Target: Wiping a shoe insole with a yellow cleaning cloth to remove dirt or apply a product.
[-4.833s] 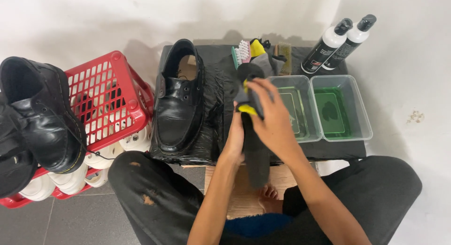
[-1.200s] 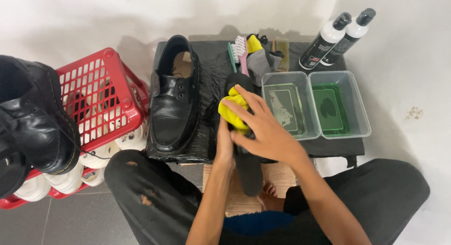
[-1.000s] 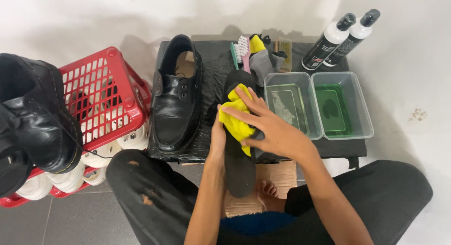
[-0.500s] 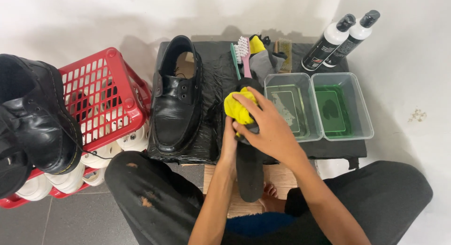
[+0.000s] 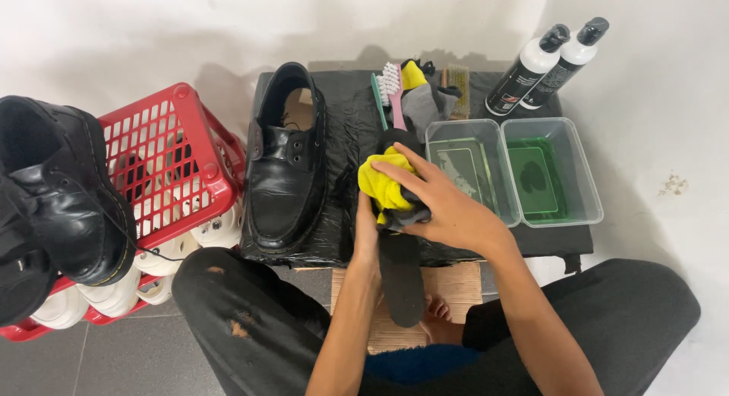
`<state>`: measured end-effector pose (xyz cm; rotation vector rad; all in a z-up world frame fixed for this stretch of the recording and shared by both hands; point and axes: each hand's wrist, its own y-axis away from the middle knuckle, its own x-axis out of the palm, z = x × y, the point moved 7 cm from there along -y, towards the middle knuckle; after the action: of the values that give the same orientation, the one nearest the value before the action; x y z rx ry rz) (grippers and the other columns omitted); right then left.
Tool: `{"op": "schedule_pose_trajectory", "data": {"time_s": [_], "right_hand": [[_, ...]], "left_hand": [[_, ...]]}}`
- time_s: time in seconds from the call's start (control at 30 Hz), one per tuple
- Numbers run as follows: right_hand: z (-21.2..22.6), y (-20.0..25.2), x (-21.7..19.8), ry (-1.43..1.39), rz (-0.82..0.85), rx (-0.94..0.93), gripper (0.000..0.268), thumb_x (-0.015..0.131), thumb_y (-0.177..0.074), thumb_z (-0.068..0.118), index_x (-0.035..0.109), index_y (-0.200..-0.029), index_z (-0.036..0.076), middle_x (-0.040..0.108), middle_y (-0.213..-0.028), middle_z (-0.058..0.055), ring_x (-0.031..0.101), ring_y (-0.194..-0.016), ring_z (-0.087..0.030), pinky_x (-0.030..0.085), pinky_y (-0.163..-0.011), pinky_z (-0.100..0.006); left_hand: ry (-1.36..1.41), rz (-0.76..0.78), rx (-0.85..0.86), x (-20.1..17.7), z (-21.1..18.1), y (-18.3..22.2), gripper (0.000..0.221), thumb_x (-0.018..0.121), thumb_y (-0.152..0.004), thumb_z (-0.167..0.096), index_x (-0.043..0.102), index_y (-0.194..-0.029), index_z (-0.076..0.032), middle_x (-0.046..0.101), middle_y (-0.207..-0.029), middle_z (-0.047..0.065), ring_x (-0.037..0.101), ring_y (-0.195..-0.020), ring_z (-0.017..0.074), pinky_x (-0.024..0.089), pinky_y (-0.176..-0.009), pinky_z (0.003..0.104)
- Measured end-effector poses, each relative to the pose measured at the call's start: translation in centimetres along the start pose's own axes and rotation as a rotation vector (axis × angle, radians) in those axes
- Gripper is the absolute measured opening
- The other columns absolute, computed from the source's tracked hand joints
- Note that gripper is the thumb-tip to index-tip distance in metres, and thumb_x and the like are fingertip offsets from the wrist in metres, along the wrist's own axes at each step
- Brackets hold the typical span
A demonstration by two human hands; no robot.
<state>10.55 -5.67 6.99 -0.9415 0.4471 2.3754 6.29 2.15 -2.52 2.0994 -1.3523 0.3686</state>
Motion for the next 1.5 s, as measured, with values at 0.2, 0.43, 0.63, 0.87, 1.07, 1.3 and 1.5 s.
{"op": "schedule_pose_trajectory", "data": {"time_s": [0.2,0.43,0.63,0.87,1.07,1.3,1.5], "right_hand": [[-0.3,-0.5,-0.3,-0.01,-0.153,-0.106,0.084,0.079,-0.08,0.006,0.042,-0.152,0.03,0.026,-0.163,-0.012,0.028,-0.148,-0.048,0.032,-0.114,-0.063],[-1.6,-0.5,-0.5,0.029,-0.391,-0.101,0.076,0.08,-0.079,0.006,0.049,-0.146,0.026,0.037,-0.159,-0.01,0.046,-0.139,-0.042,0.044,-0.11,-0.057],[-0.2,0.2,-1.3,0.075,-0.572,-0.114,0.066,0.081,-0.078,0.001,0.051,-0.136,0.013,0.043,-0.151,-0.019,0.053,-0.131,-0.049,0.048,-0.105,-0.06],[-0.3,0.1,-0.2,0.129,-0.397,-0.17,0.065,0.087,-0.072,0.01,0.054,-0.127,0.015,0.057,-0.137,-0.01,0.062,-0.124,-0.038,0.053,-0.099,-0.049],[0.8,0.4,-0.2,0.037,-0.299,-0.163,0.067,0.083,-0.073,0.001,0.055,-0.133,0.007,0.061,-0.129,-0.021,0.059,-0.123,-0.047,0.051,-0.098,-0.059],[0.1,0.4,-0.7,0.061,-0.461,-0.193,0.074,0.083,-0.075,0.0,0.055,-0.142,0.016,0.058,-0.131,-0.013,0.057,-0.128,-0.04,0.048,-0.103,-0.055],[0.7,0.7,-0.6,0.084,-0.497,-0.202,0.071,0.082,-0.077,-0.001,0.054,-0.141,0.016,0.053,-0.137,-0.017,0.057,-0.126,-0.045,0.049,-0.103,-0.057]], "left_hand": [[-0.094,0.034,0.103,-1.5,0.4,-0.8,0.053,0.03,-0.107,-0.043,0.031,-0.156,-0.023,0.029,-0.163,0.004,0.023,-0.152,0.0205,0.013,-0.124,0.039],[-0.032,0.033,0.125,-5.6,6.9,-7.0,0.052,0.033,-0.11,-0.037,0.033,-0.157,-0.016,0.032,-0.162,0.009,0.024,-0.151,0.0236,0.015,-0.125,0.043],[0.182,-0.014,0.012,-1.9,3.1,-2.9,0.053,0.041,-0.106,-0.039,0.039,-0.154,-0.016,0.034,-0.161,0.008,0.031,-0.148,0.0214,0.019,-0.124,0.042],[0.177,-0.027,-0.01,-1.4,2.9,-3.0,0.065,0.046,-0.1,-0.052,0.038,-0.154,-0.017,0.031,-0.163,0.009,0.029,-0.15,0.0242,0.019,-0.124,0.044],[0.205,-0.066,-0.025,-2.9,5.3,-5.5,0.074,0.049,-0.097,-0.062,0.037,-0.155,-0.018,0.024,-0.164,0.014,0.024,-0.151,0.0312,0.017,-0.123,0.051],[0.296,-0.027,-0.104,-0.5,1.6,-2.0,0.074,0.05,-0.095,-0.062,0.048,-0.148,-0.011,0.047,-0.151,0.02,0.047,-0.138,0.0322,0.035,-0.115,0.046],[0.366,0.038,-0.083,-1.1,3.4,-4.1,0.064,0.053,-0.097,-0.057,0.056,-0.14,-0.009,0.057,-0.143,0.016,0.055,-0.131,0.0262,0.04,-0.113,0.04]]}}
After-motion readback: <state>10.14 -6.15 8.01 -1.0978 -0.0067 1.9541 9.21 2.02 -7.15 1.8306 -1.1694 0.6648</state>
